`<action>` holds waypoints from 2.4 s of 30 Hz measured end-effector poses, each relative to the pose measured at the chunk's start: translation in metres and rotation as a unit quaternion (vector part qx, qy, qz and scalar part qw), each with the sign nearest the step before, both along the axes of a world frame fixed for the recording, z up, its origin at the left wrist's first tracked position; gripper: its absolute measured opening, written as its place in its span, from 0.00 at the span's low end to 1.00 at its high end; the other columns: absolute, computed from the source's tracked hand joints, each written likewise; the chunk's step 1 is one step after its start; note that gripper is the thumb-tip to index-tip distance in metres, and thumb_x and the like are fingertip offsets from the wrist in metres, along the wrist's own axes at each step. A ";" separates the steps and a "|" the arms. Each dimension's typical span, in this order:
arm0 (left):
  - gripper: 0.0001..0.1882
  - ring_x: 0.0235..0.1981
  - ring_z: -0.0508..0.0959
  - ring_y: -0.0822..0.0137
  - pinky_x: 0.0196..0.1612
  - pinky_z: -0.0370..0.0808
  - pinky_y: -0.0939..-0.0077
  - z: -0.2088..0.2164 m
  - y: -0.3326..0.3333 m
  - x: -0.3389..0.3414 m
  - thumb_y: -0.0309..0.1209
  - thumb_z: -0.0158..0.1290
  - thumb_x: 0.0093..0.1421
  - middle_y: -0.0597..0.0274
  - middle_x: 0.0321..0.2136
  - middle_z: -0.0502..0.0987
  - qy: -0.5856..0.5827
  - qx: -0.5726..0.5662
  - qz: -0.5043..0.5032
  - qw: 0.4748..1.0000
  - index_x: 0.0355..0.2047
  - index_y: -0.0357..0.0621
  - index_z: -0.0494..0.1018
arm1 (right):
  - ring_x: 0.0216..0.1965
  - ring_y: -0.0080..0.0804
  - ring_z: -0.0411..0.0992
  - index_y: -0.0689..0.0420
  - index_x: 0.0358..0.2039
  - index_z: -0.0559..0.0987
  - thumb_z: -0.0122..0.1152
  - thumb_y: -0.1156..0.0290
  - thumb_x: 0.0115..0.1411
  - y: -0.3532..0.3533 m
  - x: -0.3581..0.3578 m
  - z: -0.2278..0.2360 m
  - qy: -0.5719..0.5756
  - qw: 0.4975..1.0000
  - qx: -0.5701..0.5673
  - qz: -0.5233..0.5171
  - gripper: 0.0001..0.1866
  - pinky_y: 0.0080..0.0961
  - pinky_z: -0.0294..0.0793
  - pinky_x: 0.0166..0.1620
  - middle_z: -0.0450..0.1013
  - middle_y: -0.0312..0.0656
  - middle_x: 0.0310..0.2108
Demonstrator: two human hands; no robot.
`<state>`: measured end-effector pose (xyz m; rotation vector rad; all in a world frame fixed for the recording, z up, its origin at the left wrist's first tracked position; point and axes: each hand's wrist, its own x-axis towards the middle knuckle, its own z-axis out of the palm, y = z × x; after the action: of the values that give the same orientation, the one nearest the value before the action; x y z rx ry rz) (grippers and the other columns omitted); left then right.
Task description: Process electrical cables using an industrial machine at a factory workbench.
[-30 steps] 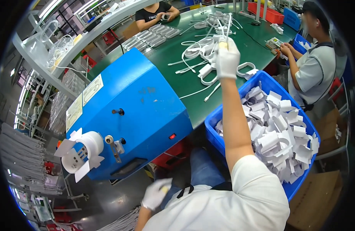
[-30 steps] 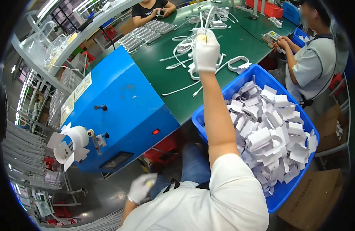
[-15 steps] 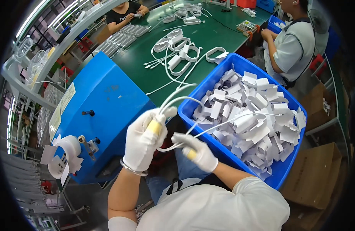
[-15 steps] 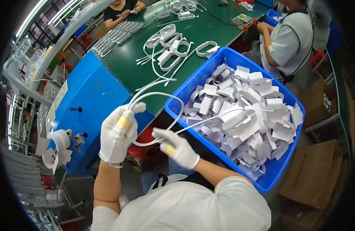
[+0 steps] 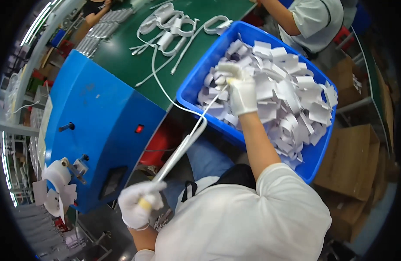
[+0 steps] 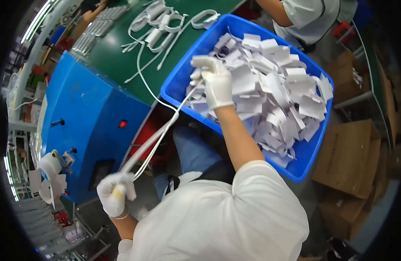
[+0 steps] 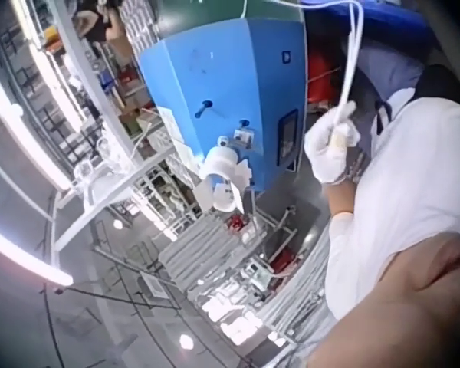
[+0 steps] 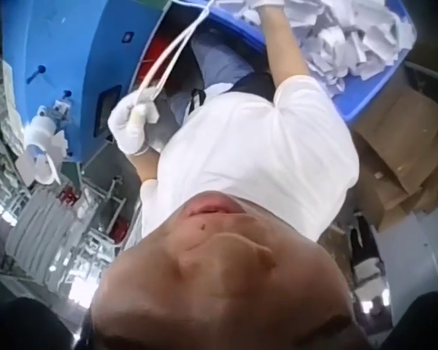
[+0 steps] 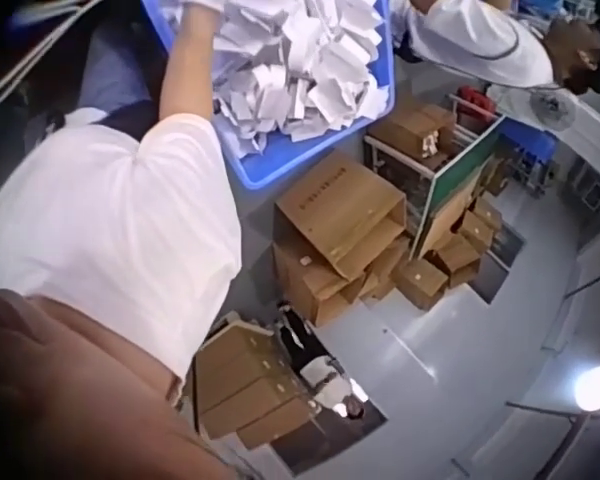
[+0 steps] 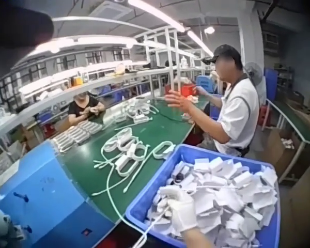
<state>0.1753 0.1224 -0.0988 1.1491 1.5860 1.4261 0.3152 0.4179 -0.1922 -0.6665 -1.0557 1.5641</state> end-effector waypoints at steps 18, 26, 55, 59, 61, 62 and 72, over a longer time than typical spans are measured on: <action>0.27 0.11 0.67 0.75 0.14 0.60 0.84 -0.020 -0.076 -0.057 0.47 0.52 0.58 0.61 0.15 0.71 -0.152 0.070 0.309 0.936 0.43 0.30 0.70 | 0.59 0.49 0.56 0.60 0.60 0.56 0.46 0.75 0.50 0.097 0.164 0.094 -0.586 0.487 0.490 -0.423 0.33 0.34 0.55 0.60 0.57 0.55 0.57; 0.24 0.07 0.66 0.69 0.13 0.56 0.76 0.033 -0.168 -0.085 0.48 0.54 0.53 0.62 0.07 0.66 0.275 0.091 0.065 0.955 0.12 0.41 0.71 | 0.46 0.42 0.70 0.65 0.49 0.71 0.50 0.75 0.54 0.189 0.329 0.106 -0.807 0.122 0.519 -0.254 0.20 0.25 0.67 0.52 0.71 0.54 0.45; 0.18 0.37 0.74 0.62 0.43 0.71 0.74 0.036 -0.465 -0.047 0.39 0.50 0.60 0.50 0.39 0.75 0.342 -0.497 0.336 0.723 0.44 0.38 0.72 | 0.23 0.37 0.70 0.60 0.61 0.56 0.46 0.88 0.46 0.011 0.008 0.072 -0.373 0.754 0.497 -0.210 0.38 0.27 0.71 0.32 0.75 0.49 0.32; 0.17 0.45 0.72 0.62 0.50 0.65 0.72 0.042 -0.428 -0.013 0.32 0.44 0.62 0.53 0.42 0.74 0.253 -0.719 0.394 0.513 0.49 0.37 0.70 | 0.29 0.22 0.70 0.60 0.56 0.65 0.49 0.84 0.53 0.039 0.021 0.072 -0.403 0.793 0.444 -0.105 0.27 0.14 0.69 0.34 0.74 0.37 0.35; 0.18 0.51 0.70 0.55 0.54 0.65 0.69 0.009 -0.445 -0.017 0.33 0.44 0.62 0.48 0.48 0.72 0.281 -0.504 0.553 0.601 0.46 0.32 0.71 | 0.22 0.15 0.65 0.61 0.52 0.70 0.49 0.80 0.56 0.034 0.013 0.077 -0.355 0.789 0.487 -0.118 0.21 0.13 0.65 0.26 0.71 0.30 0.27; 0.19 0.53 0.69 0.60 0.54 0.66 0.69 0.017 -0.425 -0.019 0.30 0.44 0.61 0.51 0.52 0.69 0.207 -0.396 0.549 0.707 0.51 0.34 0.66 | 0.17 0.11 0.57 0.60 0.49 0.73 0.48 0.77 0.59 0.016 0.014 0.089 -0.388 0.864 0.319 -0.039 0.17 0.11 0.56 0.20 0.65 0.27 0.21; 0.23 0.32 0.76 0.64 0.23 0.76 0.81 0.078 -0.339 0.007 0.30 0.37 0.64 0.36 0.53 0.62 -0.174 0.402 0.378 0.816 0.57 0.28 0.55 | 0.28 0.37 0.75 0.61 0.32 0.80 0.56 0.81 0.44 -0.124 -0.069 0.087 -0.357 0.510 0.489 0.611 0.12 0.25 0.73 0.34 0.76 0.48 0.31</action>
<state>0.1827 -0.2166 -0.0204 0.5510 1.2032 2.8341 0.2459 0.2942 -0.1047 0.5481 -3.1729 1.2090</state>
